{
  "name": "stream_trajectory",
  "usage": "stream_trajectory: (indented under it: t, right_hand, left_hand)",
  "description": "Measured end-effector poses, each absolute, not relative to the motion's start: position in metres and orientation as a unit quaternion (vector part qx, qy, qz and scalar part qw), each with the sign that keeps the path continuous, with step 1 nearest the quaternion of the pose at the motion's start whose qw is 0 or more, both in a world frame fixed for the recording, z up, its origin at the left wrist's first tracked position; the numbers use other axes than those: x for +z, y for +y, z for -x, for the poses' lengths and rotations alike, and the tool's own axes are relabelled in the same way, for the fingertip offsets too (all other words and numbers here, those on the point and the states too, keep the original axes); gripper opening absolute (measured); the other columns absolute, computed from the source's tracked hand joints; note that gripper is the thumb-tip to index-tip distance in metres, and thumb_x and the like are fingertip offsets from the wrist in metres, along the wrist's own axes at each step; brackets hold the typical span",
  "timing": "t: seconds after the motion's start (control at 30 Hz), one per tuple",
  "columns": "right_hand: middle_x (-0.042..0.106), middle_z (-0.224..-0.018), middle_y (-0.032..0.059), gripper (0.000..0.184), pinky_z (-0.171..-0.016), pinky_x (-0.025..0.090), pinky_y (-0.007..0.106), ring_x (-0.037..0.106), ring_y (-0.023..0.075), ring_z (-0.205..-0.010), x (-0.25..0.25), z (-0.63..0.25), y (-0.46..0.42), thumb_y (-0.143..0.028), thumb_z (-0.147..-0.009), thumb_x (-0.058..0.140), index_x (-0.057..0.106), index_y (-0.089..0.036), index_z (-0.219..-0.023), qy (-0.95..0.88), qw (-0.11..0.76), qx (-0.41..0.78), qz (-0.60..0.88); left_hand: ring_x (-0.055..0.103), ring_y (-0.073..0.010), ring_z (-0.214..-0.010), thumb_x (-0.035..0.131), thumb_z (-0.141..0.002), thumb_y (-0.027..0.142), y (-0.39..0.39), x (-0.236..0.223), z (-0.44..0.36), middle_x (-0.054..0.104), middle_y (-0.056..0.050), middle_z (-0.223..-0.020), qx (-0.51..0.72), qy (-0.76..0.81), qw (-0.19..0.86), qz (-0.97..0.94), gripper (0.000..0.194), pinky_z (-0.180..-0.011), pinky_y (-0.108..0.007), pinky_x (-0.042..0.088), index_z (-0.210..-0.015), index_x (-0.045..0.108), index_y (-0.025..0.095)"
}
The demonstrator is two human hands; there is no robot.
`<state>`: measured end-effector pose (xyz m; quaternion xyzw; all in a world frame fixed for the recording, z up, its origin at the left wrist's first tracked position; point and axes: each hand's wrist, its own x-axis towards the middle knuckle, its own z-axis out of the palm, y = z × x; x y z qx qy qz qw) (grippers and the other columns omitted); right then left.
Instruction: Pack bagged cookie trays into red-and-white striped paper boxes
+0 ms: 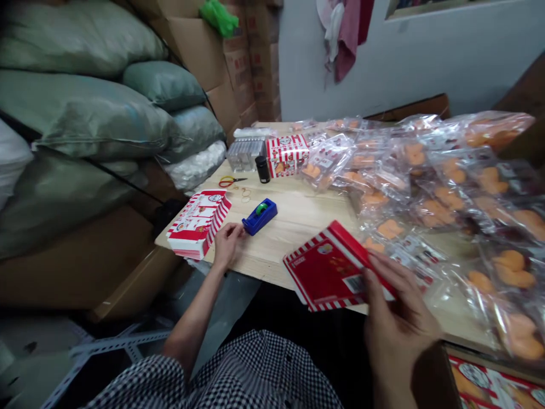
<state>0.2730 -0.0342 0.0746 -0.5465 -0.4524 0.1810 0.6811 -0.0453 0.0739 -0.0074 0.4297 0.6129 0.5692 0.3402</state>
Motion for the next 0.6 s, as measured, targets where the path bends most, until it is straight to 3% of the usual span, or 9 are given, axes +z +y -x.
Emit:
stream_trajectory:
  t: [0.07,0.2,0.27,0.37,0.43,0.6]
  right_hand:
    - [0.071,-0.115,0.0066,0.021,-0.102,0.050,0.049,0.066,0.0255,-0.108,0.072,-0.261,-0.031,-0.020,-0.088,0.070,0.076,-0.027,-0.107,-0.525,0.655,0.122,0.529]
    - [0.068,-0.124,0.0067,0.037,-0.093,0.057,0.046,0.066,0.0263,-0.110,0.051,-0.242,-0.025,-0.011,-0.092,0.062,0.071,-0.034,-0.119,-0.642,0.586,0.096,0.485]
    - [0.066,-0.128,0.0068,0.043,-0.091,0.058,0.046,0.066,0.0269,-0.113,0.042,-0.237,-0.025,-0.010,-0.092,0.061,0.067,-0.036,-0.126,-0.668,0.571,0.100,0.467]
    - [0.066,-0.129,0.0066,0.049,-0.090,0.060,0.045,0.066,0.0268,-0.114,0.036,-0.232,-0.026,-0.008,-0.091,0.062,0.063,-0.037,-0.130,-0.676,0.566,0.112,0.457]
    - [0.066,-0.128,0.0062,0.053,-0.092,0.059,0.046,0.066,0.0265,-0.114,0.038,-0.233,-0.025,-0.006,-0.091,0.062,0.059,-0.038,-0.134,-0.665,0.583,0.126,0.449]
    - [0.062,-0.126,0.0068,0.055,-0.097,0.056,0.044,0.062,0.0239,-0.117,0.050,-0.243,-0.019,-0.008,-0.095,0.055,0.055,-0.040,-0.140,-0.705,0.527,0.162,0.447]
  left_hand:
    - [0.065,-0.0152,-0.073,0.067,-0.084,0.039,0.055,0.018,0.017,0.068,-0.002,-0.081,0.586,0.577,0.357,-0.442,0.025,-0.077,-0.030,0.054,-0.091,0.069,0.015]
    - [0.065,-0.0132,-0.066,0.071,-0.086,0.035,0.010,0.071,-0.048,0.069,-0.002,-0.075,0.605,0.476,0.443,-0.460,0.020,-0.069,-0.027,0.056,-0.095,0.074,0.017]
    - [0.066,-0.0125,-0.063,0.074,-0.084,0.032,-0.003,0.086,-0.073,0.069,0.000,-0.075,0.584,0.435,0.523,-0.444,0.041,-0.067,-0.027,0.057,-0.123,0.067,0.022]
    - [0.067,-0.0124,-0.064,0.077,-0.082,0.031,-0.005,0.086,-0.091,0.069,0.003,-0.074,0.564,0.402,0.598,-0.403,0.084,-0.068,-0.027,0.058,-0.154,0.032,0.028]
    - [0.067,-0.0129,-0.065,0.078,-0.082,0.031,-0.001,0.078,-0.094,0.070,0.003,-0.074,0.563,0.402,0.612,-0.383,0.094,-0.069,-0.027,0.058,-0.157,0.022,0.027]
    - [0.070,-0.0146,-0.067,0.079,-0.080,0.033,0.008,0.067,-0.094,0.075,-0.002,-0.081,0.540,0.400,0.647,-0.360,0.092,-0.071,-0.029,0.058,-0.154,0.024,0.024]
